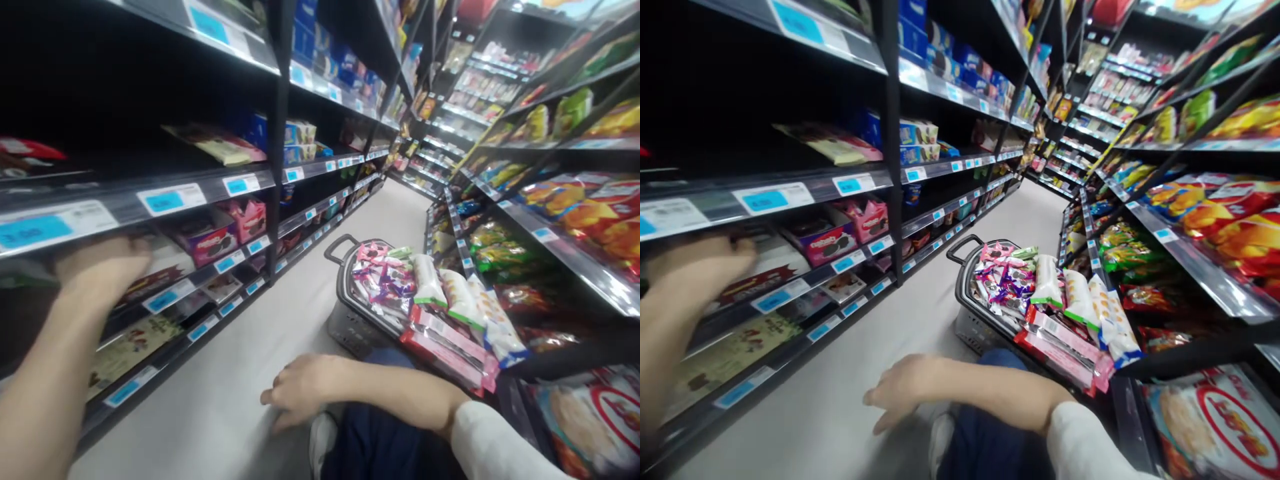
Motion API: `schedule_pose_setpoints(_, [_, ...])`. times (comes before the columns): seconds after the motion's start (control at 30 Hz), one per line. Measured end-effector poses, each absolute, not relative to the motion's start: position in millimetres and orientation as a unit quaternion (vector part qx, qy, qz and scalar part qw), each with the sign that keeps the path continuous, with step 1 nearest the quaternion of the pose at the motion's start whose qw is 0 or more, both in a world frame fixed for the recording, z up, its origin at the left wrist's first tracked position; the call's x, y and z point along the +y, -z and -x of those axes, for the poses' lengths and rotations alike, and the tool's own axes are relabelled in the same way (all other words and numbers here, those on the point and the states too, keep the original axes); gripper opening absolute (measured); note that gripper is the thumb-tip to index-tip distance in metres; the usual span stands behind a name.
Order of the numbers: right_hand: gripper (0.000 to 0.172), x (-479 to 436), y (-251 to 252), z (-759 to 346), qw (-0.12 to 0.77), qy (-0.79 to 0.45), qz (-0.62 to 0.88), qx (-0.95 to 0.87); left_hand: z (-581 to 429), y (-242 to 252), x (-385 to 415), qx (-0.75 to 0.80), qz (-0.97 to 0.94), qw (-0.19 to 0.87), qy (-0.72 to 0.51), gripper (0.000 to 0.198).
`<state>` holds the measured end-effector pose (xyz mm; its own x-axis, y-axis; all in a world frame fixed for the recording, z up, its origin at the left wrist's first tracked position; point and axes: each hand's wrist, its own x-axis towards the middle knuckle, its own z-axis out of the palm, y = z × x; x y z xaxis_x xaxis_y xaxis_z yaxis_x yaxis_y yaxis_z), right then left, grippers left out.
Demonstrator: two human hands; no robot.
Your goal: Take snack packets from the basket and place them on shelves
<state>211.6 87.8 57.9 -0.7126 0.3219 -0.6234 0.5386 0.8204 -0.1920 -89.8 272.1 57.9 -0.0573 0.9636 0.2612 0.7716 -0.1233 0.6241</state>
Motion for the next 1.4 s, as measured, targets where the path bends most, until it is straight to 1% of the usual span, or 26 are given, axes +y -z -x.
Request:
schedule_pose_setpoints(0.03, [0.050,84.9,-57.9,-209.2,0.320,0.193,-0.235,0.897,77.5,-65.0,265.3,0.682,-0.647,0.078,-0.332,0.027])
schedule_pose_setpoints(0.1, [0.049,80.5,-59.5,-206.2,0.327,0.204,-0.238,0.892,48.8,-77.1,251.8,0.697,-0.639,-0.022,-0.325,0.021])
schedule_pose_setpoints(0.2, [0.047,76.5,-63.2,-205.5,0.284,0.196,-0.241,0.907,-1.6,-83.4,236.0,0.612,-0.720,-0.064,-0.322,0.016])
schedule_pose_setpoints(0.27, [0.046,74.6,-65.5,-206.6,0.267,0.188,-0.244,0.913,-39.6,-79.3,229.5,0.533,-0.781,-0.053,-0.321,0.019])
schedule_pose_setpoints(0.3, [0.045,73.6,-66.6,-207.3,0.266,0.187,-0.245,0.913,-60.0,-75.3,227.0,0.493,-0.806,-0.036,-0.327,0.020])
schedule_pose_setpoints(0.37, [0.042,71.5,-68.9,-208.3,0.270,0.190,-0.249,0.910,-103.4,-64.8,221.8,0.373,-0.878,0.019,-0.298,0.024])
schedule_pose_setpoints(0.47, [0.036,67.8,-71.6,-207.9,0.291,0.188,-0.250,0.904,-172.2,-45.7,209.0,0.193,-0.954,0.051,-0.223,0.032])
schedule_pose_setpoints(0.53, [0.034,65.4,-71.1,-206.4,0.321,0.188,-0.238,0.897,-214.8,-32.6,196.5,0.132,-0.968,0.062,-0.202,0.037])
schedule_pose_setpoints(0.67, [0.030,63.2,-61.1,-205.4,0.374,0.204,-0.205,0.881,-272.8,-10.3,172.5,0.125,-0.970,0.063,-0.198,0.027])
schedule_pose_setpoints(0.77, [0.029,64.4,-52.7,-209.6,0.388,0.197,-0.191,0.880,-286.5,1.1,164.6,0.139,-0.967,0.065,-0.205,0.033])
schedule_pose_setpoints(0.87, [0.031,64.3,-52.0,-216.6,0.366,0.180,-0.192,0.893,-285.0,6.4,164.0,0.176,-0.958,0.059,-0.217,0.038])
schedule_pose_setpoints(1.0, [0.044,60.4,-59.9,-227.3,0.318,0.169,-0.198,0.912,-281.4,6.2,165.6,0.192,-0.958,0.030,-0.210,0.042])
schedule_pose_setpoints(1.1, [0.050,58.8,-64.4,-232.8,0.275,0.171,-0.196,0.926,-282.8,5.3,167.1,0.184,-0.959,0.024,-0.212,0.039])
schedule_pose_setpoints(1.2, [0.052,58.0,-67.0,-232.8,0.280,0.173,-0.199,0.923,-285.0,5.7,167.4,0.180,-0.960,0.029,-0.214,0.034])
schedule_pose_setpoints(1.4, [0.053,56.6,-72.3,-226.4,0.295,0.173,-0.203,0.917,-283.4,7.8,166.0,0.175,-0.957,0.039,-0.227,0.032])
